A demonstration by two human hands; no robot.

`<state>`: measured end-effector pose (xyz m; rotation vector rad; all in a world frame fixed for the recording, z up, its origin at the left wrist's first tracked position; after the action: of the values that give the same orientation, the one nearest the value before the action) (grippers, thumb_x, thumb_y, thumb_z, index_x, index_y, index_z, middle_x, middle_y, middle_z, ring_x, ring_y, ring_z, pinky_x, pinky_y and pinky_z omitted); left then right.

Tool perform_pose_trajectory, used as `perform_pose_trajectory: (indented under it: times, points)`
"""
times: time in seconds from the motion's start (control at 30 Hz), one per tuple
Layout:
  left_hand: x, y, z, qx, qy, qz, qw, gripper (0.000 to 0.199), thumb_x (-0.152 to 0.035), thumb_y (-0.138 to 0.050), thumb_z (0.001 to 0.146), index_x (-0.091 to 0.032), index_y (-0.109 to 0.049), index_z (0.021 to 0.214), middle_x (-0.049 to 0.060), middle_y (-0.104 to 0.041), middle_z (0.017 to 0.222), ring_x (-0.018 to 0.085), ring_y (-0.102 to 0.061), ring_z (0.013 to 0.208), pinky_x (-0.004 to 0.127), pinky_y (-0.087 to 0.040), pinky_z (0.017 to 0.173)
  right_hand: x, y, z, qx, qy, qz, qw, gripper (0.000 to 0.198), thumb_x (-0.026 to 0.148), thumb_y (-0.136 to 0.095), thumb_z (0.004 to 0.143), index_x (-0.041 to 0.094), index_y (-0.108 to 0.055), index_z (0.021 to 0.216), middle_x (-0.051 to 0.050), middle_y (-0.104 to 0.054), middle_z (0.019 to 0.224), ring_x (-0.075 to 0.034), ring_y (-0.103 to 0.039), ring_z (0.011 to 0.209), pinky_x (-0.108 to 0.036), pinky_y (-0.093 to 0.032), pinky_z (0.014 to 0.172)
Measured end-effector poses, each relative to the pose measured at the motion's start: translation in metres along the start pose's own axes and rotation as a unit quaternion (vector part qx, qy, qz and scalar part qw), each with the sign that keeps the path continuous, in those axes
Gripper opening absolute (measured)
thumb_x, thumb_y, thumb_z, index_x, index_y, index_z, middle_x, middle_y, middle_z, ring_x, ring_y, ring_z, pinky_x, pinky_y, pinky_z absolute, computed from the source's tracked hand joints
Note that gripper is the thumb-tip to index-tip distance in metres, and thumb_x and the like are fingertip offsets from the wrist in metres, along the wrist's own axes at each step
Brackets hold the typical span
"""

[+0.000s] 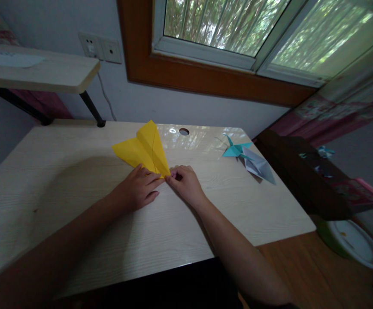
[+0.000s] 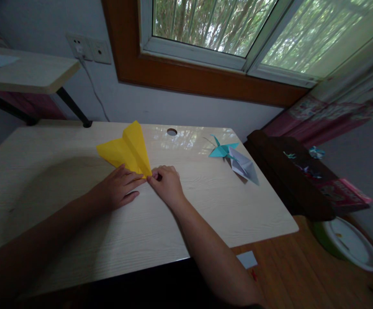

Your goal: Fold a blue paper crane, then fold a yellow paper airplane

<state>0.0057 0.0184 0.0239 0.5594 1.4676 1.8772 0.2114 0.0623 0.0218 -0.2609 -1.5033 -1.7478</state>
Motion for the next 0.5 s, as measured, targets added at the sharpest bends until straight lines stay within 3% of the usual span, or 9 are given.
perform_pose_trajectory:
  times: [0.5]
  points:
    - [0.0017,-0.0019,-0.0016,-0.004,-0.001,-0.001,1.000,0.047,-0.034,-0.054,0.100,-0.021,-0.054,0.145,0.011,-0.065,0.134,0.029,-0.057,0.118,0.056,-0.030,0.116,0.0002,0.0006,0.0013,0.008,-0.004,-0.007,1.000,0.018,0.021,-0.067,0.089,0.020,-0.065,0.071,-0.001,-0.065,0.074,-0.018,-0.057,0.076,-0.033,-0.038,0.079]
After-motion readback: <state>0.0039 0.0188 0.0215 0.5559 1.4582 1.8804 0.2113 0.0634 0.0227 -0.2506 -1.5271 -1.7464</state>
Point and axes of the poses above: each hand's wrist, its own z-axis towards the middle knuckle, its own y-axis out of the back of the hand, x = y × z, the point moved 2 cm from there along z, towards the middle knuckle
